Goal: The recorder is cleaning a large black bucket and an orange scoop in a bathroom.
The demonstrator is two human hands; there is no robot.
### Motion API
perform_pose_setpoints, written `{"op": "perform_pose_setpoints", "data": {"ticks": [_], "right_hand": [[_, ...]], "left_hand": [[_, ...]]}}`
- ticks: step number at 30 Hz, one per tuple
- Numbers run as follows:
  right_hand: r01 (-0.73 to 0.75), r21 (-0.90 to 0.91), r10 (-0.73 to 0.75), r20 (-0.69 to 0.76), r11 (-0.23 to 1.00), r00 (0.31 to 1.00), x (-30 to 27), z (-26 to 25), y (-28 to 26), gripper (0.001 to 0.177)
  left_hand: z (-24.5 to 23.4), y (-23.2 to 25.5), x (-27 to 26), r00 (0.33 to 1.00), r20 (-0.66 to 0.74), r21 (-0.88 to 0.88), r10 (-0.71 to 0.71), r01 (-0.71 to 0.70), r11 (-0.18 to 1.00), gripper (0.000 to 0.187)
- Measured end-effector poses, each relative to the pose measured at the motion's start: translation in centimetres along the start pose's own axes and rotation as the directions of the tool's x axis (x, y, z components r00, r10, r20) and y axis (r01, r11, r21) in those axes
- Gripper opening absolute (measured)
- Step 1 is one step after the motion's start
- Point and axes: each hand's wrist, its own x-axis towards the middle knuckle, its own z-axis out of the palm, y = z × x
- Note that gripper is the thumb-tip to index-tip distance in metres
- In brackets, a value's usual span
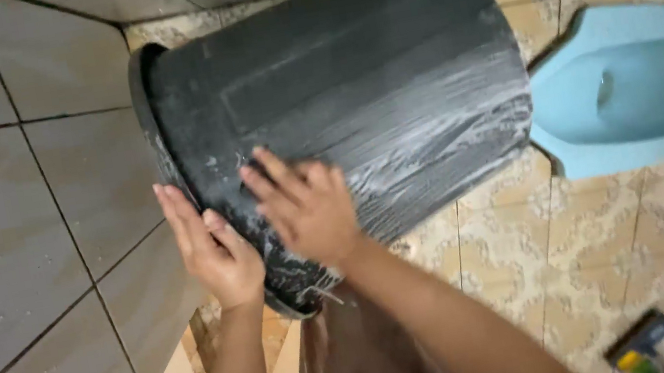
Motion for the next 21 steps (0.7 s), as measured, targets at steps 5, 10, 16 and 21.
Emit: {"op": "perform_pose_setpoints", "data": {"ticks": [5, 10, 16, 21], "right_hand": [[-0.240, 0.969, 0.313, 0.244, -0.051, 0.918, 1.8, -0.8, 20.1, 0.054], [-0.311, -0.389, 0.313, -0.061, 0.867, 0.948, 5.2, -1.7, 9.1, 0.040], [0.080, 0.060, -0.092, 0.233, 0.995, 0.968, 3.7, 2.5, -6.1, 0.025], [0.225, -0.442, -0.189, 0.124, 0.868, 0.974, 6.3, -1.0, 14.4, 0.021]], "left_hand": [[0.2, 0.6, 0.1, 0.863, 0.065, -0.111, -0.502, 0.506, 0.855, 0.056], [1.3, -1.1, -1.3, 0.972, -0.056, -0.280, -0.227, 0.203, 0.938, 0.046], [0.1, -1.1, -3.1, 0.930, 0.069, -0.389, -0.360, 0.358, 0.849, 0.054], [0.6, -1.8, -3.1, 0.917, 0.123, -0.360, -0.379, 0.397, 0.844, 0.056]]}}
